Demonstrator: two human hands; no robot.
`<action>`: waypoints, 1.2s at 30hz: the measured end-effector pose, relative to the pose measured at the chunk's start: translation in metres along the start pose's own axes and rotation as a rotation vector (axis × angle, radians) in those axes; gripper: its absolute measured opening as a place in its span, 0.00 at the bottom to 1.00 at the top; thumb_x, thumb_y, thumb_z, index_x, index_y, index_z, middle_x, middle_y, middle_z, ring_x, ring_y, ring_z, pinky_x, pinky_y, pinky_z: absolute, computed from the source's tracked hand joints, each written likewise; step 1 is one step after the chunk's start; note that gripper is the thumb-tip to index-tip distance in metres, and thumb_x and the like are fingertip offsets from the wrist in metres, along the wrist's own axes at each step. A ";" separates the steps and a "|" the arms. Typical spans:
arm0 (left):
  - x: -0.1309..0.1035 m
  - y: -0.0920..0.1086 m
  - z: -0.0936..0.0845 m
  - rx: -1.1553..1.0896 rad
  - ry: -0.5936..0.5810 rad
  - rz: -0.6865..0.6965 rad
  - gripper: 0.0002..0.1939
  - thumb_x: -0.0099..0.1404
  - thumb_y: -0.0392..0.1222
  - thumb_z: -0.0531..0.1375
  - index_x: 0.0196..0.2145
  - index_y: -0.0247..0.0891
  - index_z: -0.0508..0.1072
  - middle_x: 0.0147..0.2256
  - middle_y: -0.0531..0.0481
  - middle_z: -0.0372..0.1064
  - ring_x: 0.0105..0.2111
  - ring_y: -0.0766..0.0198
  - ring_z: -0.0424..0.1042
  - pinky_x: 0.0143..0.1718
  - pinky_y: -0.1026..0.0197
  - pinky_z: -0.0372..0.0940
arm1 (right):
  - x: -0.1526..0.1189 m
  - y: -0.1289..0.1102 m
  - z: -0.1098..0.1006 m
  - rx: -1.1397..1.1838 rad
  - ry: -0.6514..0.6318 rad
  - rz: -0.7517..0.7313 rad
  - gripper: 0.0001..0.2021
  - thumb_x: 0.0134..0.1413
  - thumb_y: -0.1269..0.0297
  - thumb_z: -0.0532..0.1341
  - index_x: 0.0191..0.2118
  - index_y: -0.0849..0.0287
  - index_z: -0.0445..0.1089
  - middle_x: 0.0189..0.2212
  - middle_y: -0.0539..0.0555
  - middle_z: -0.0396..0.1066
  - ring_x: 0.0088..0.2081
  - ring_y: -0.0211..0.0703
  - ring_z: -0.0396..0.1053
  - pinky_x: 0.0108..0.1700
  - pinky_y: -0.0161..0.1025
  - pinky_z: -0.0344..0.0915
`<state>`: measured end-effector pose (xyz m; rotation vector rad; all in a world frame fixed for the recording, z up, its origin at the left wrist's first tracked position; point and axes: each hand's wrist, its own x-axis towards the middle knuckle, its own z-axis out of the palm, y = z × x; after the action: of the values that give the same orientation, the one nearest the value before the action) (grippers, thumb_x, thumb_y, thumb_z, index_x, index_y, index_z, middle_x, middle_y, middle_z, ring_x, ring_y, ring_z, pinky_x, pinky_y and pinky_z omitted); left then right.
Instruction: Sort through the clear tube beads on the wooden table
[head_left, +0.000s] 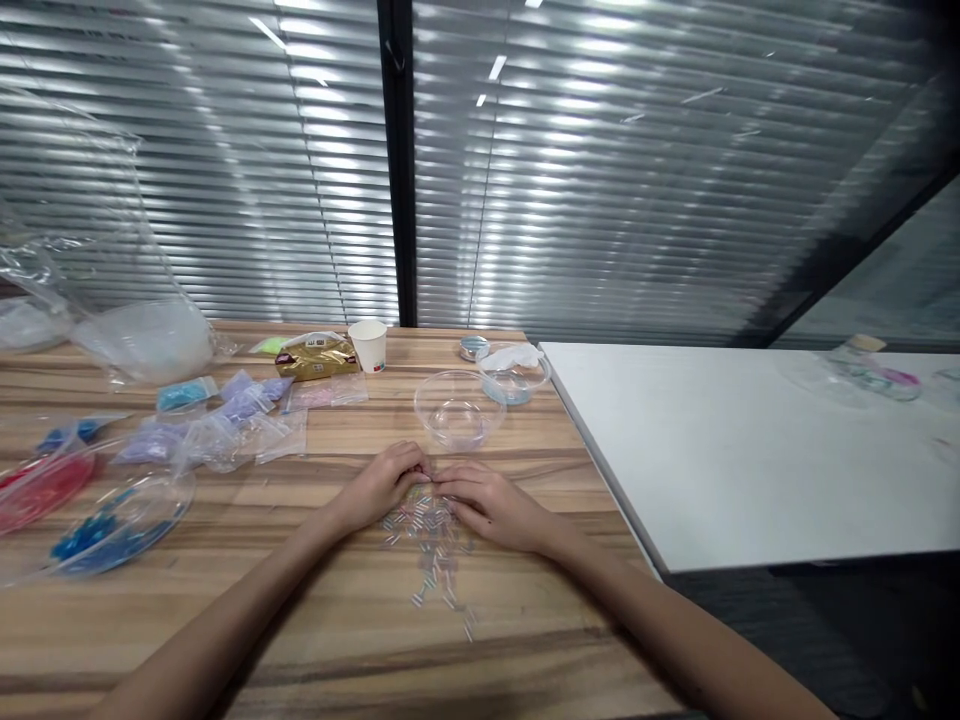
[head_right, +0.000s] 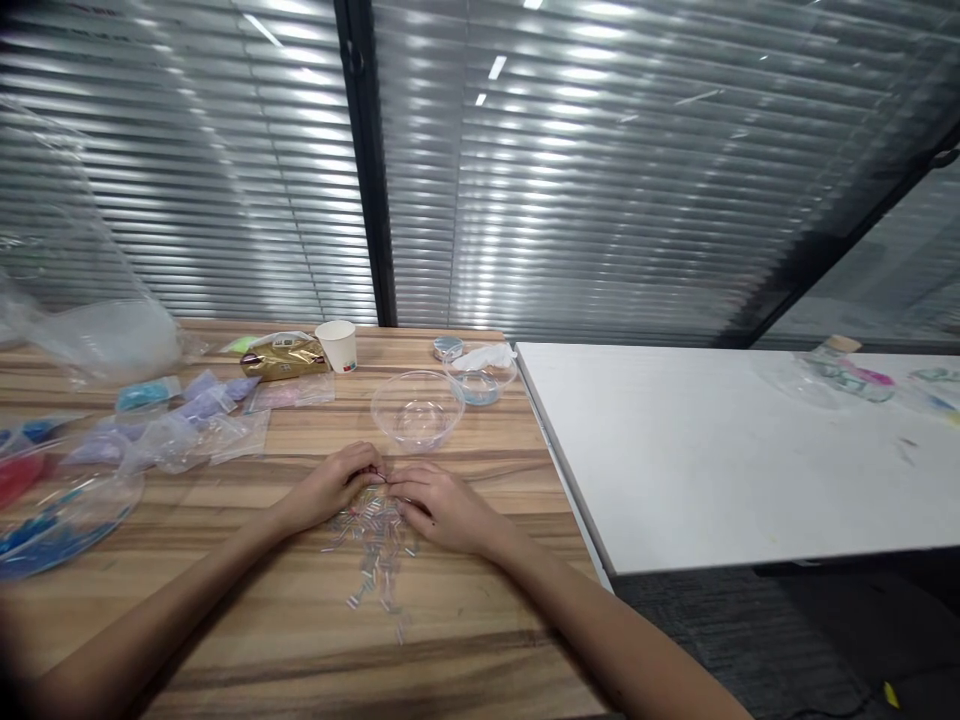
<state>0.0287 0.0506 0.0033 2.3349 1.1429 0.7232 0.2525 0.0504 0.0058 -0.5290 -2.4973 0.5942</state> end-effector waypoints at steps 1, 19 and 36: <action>0.000 0.000 0.000 -0.001 0.002 -0.001 0.07 0.66 0.35 0.52 0.32 0.36 0.68 0.32 0.48 0.67 0.36 0.61 0.66 0.40 0.61 0.61 | 0.000 0.000 0.000 0.004 0.004 -0.001 0.13 0.60 0.74 0.54 0.48 0.63 0.70 0.49 0.58 0.70 0.52 0.44 0.65 0.58 0.44 0.60; 0.002 0.000 -0.004 -0.044 -0.004 -0.027 0.08 0.66 0.37 0.52 0.30 0.37 0.67 0.30 0.49 0.67 0.33 0.62 0.66 0.38 0.61 0.62 | 0.000 0.000 0.001 0.045 0.011 0.008 0.13 0.60 0.73 0.54 0.48 0.60 0.70 0.48 0.56 0.70 0.52 0.42 0.65 0.57 0.42 0.60; 0.000 -0.005 0.000 -0.054 0.017 -0.025 0.08 0.67 0.37 0.51 0.30 0.38 0.66 0.31 0.49 0.67 0.34 0.61 0.66 0.39 0.61 0.61 | 0.002 -0.001 0.002 0.049 0.030 0.003 0.13 0.61 0.71 0.53 0.48 0.61 0.69 0.48 0.56 0.71 0.51 0.41 0.66 0.57 0.40 0.61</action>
<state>0.0259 0.0536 0.0004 2.2704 1.1438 0.7571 0.2501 0.0496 0.0059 -0.5189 -2.4477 0.6423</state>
